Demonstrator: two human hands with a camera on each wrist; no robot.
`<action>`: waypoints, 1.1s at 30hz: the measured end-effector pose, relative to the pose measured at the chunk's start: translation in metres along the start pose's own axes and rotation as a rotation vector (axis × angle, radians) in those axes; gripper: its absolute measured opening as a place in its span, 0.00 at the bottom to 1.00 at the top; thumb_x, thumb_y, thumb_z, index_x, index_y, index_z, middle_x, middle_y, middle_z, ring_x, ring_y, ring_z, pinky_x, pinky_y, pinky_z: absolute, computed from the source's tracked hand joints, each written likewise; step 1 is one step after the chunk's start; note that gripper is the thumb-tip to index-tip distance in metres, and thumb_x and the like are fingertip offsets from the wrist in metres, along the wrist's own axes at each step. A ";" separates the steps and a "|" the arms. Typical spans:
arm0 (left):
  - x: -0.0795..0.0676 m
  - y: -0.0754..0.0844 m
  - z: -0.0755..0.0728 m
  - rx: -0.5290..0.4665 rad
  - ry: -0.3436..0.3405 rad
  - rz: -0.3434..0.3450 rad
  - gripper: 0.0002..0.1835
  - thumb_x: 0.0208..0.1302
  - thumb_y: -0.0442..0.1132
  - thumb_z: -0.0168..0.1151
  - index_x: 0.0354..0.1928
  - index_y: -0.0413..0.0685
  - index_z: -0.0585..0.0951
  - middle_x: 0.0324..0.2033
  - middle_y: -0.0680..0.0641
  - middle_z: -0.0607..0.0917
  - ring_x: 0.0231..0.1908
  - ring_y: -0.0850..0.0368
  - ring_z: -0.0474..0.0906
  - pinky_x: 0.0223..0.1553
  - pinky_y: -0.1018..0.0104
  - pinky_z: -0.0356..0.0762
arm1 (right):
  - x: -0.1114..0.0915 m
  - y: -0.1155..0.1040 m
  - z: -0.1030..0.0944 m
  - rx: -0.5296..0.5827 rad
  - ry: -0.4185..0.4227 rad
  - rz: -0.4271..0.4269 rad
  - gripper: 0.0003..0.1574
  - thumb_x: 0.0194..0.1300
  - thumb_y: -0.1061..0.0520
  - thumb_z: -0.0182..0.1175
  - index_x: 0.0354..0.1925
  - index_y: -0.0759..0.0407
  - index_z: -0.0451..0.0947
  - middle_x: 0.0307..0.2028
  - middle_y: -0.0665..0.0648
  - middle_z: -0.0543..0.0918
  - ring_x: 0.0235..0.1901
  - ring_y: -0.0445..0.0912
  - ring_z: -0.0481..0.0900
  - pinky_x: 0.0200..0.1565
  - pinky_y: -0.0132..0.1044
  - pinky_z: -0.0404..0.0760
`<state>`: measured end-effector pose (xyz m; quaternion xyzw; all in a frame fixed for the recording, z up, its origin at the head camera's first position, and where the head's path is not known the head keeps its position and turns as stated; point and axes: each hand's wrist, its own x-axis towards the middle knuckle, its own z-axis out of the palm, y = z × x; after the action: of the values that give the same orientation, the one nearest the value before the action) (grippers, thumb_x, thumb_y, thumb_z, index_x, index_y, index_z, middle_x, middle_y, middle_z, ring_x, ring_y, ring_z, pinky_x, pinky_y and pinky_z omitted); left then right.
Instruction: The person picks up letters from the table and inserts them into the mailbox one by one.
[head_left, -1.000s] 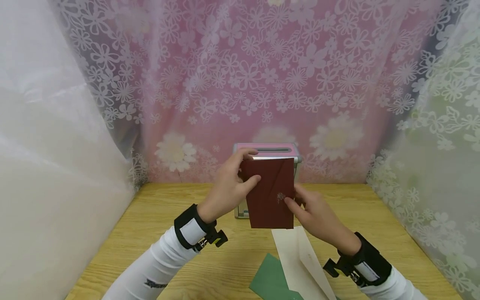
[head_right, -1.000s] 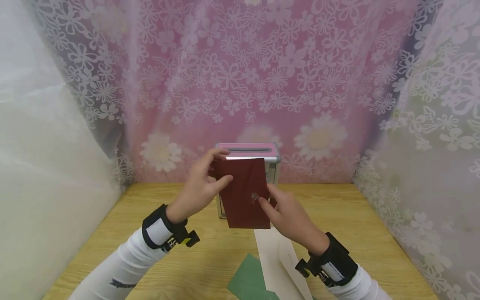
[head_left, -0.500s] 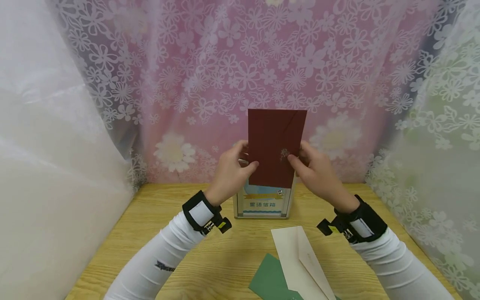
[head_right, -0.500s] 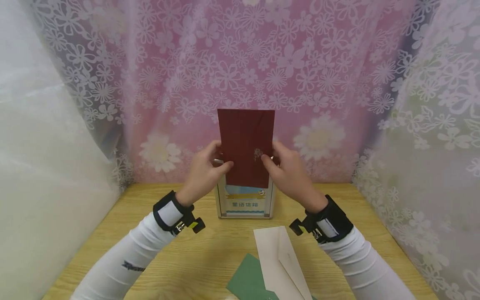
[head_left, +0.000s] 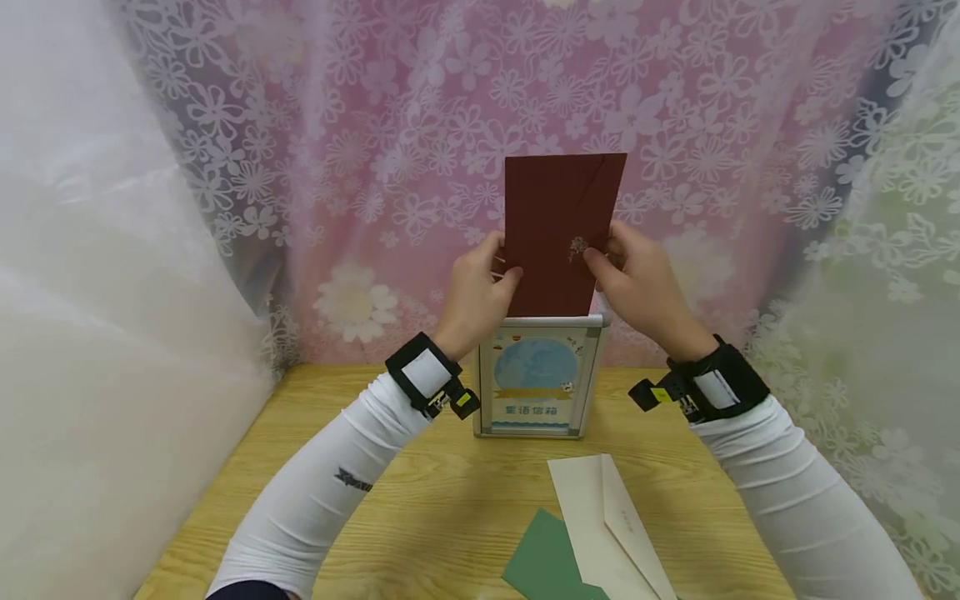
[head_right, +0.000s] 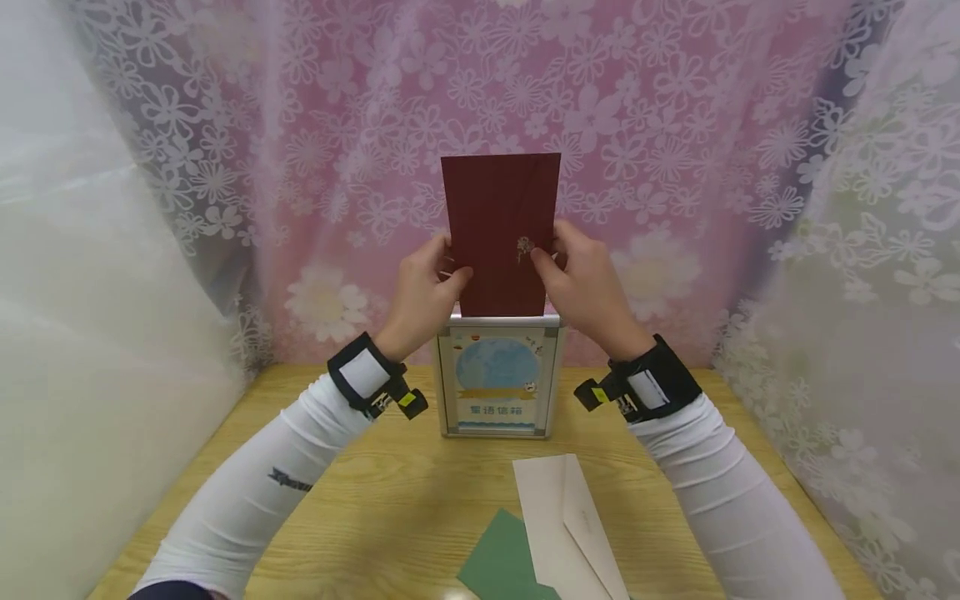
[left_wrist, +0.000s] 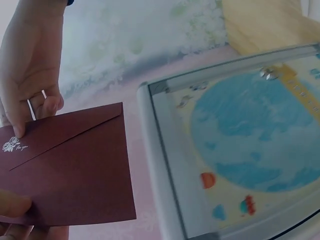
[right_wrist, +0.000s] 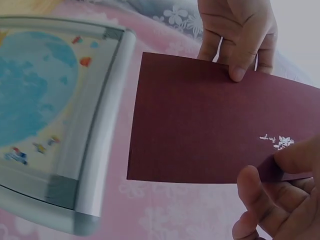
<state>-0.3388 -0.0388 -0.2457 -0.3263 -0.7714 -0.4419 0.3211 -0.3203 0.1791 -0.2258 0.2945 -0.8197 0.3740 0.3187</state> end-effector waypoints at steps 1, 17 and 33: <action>0.004 0.000 0.000 -0.001 0.004 -0.003 0.12 0.63 0.29 0.59 0.48 0.43 0.76 0.37 0.47 0.83 0.34 0.63 0.77 0.34 0.63 0.80 | 0.003 0.000 -0.001 -0.008 0.004 0.003 0.19 0.71 0.58 0.52 0.58 0.56 0.72 0.39 0.56 0.84 0.25 0.44 0.78 0.23 0.35 0.72; 0.030 -0.022 0.016 0.025 -0.018 -0.138 0.12 0.64 0.29 0.58 0.49 0.45 0.75 0.39 0.47 0.82 0.36 0.61 0.77 0.35 0.63 0.80 | 0.022 0.025 0.014 -0.060 0.023 0.092 0.18 0.71 0.57 0.50 0.58 0.57 0.71 0.42 0.58 0.83 0.31 0.45 0.80 0.30 0.44 0.80; 0.023 -0.039 0.024 0.025 0.108 -0.115 0.25 0.64 0.33 0.56 0.62 0.44 0.63 0.43 0.45 0.76 0.37 0.58 0.73 0.35 0.64 0.76 | 0.008 0.045 0.040 -0.124 -0.044 0.149 0.09 0.68 0.59 0.55 0.46 0.58 0.76 0.34 0.58 0.82 0.28 0.47 0.76 0.28 0.43 0.73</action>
<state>-0.3881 -0.0281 -0.2557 -0.2535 -0.7759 -0.4669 0.3402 -0.3697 0.1700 -0.2600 0.2203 -0.8678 0.3385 0.2893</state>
